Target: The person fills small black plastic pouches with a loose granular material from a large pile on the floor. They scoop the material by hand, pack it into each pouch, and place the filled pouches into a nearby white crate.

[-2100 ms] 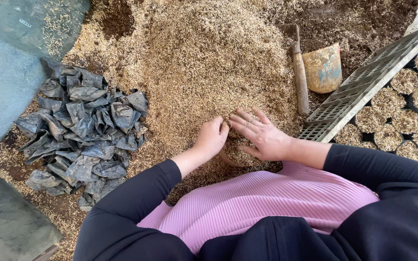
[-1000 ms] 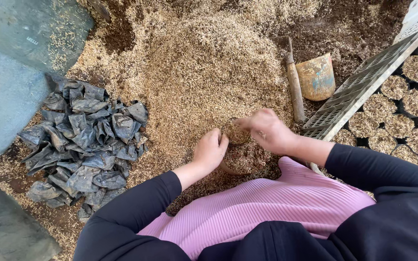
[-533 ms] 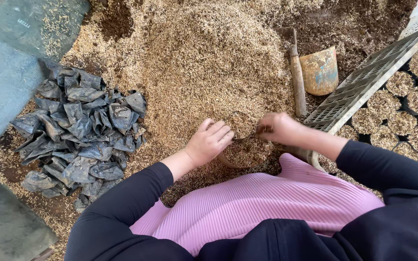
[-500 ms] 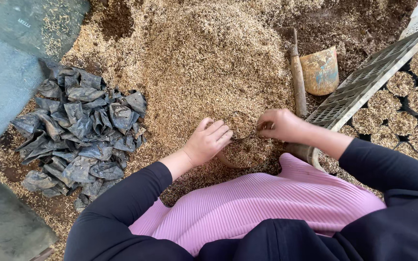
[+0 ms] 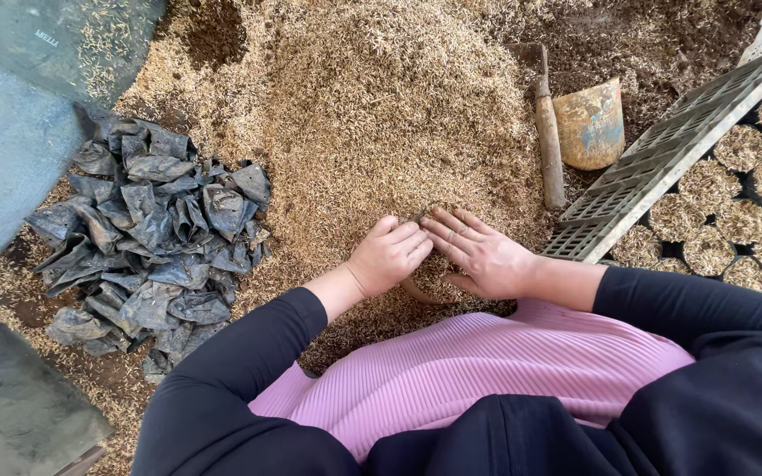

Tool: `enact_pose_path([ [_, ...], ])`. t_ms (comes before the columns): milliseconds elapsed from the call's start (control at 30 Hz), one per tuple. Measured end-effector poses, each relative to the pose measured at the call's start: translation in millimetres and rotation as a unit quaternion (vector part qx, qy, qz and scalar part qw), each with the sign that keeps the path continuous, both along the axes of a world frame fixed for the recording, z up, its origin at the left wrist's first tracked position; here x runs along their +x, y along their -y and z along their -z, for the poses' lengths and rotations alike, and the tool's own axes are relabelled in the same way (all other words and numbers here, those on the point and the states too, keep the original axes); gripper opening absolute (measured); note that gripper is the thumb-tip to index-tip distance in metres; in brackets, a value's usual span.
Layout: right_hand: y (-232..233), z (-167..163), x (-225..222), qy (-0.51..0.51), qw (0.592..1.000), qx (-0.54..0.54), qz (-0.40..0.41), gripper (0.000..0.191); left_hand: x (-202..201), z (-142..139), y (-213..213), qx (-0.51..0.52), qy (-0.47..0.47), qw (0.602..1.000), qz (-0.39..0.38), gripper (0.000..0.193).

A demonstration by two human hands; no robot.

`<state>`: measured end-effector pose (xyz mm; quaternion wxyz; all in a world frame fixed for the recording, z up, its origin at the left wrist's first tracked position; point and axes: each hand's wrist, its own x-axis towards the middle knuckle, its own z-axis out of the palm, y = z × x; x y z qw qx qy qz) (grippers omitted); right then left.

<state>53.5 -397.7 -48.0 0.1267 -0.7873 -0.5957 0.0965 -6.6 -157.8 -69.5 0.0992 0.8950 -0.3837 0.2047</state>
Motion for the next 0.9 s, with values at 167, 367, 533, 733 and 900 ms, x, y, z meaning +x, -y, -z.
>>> enact_pose_path([
  [167,10.8,4.8,10.8,-0.007,1.000,0.019,-0.003,0.082,-2.2,-1.4,5.0,0.036,0.008,0.999,-0.008,0.025],
  [367,12.0,6.2,4.4,0.011,1.000,0.006,0.020,0.084,-4.7,2.8,11.2,0.035,-0.010,0.999,0.003,0.021],
  [533,1.2,-1.6,3.6,0.018,0.995,-0.093,0.020,0.087,-4.0,2.6,11.6,0.038,0.021,0.999,-0.005,0.023],
  [733,1.3,-23.1,-5.0,0.031,0.997,-0.066,-0.008,0.089,-8.4,6.9,10.6,0.052,0.064,0.997,-0.009,0.028],
  [900,-5.9,-31.6,-7.2,0.058,0.975,-0.212,-0.033,0.095,-6.3,6.3,14.4,0.071,0.010,0.997,-0.008,0.027],
])
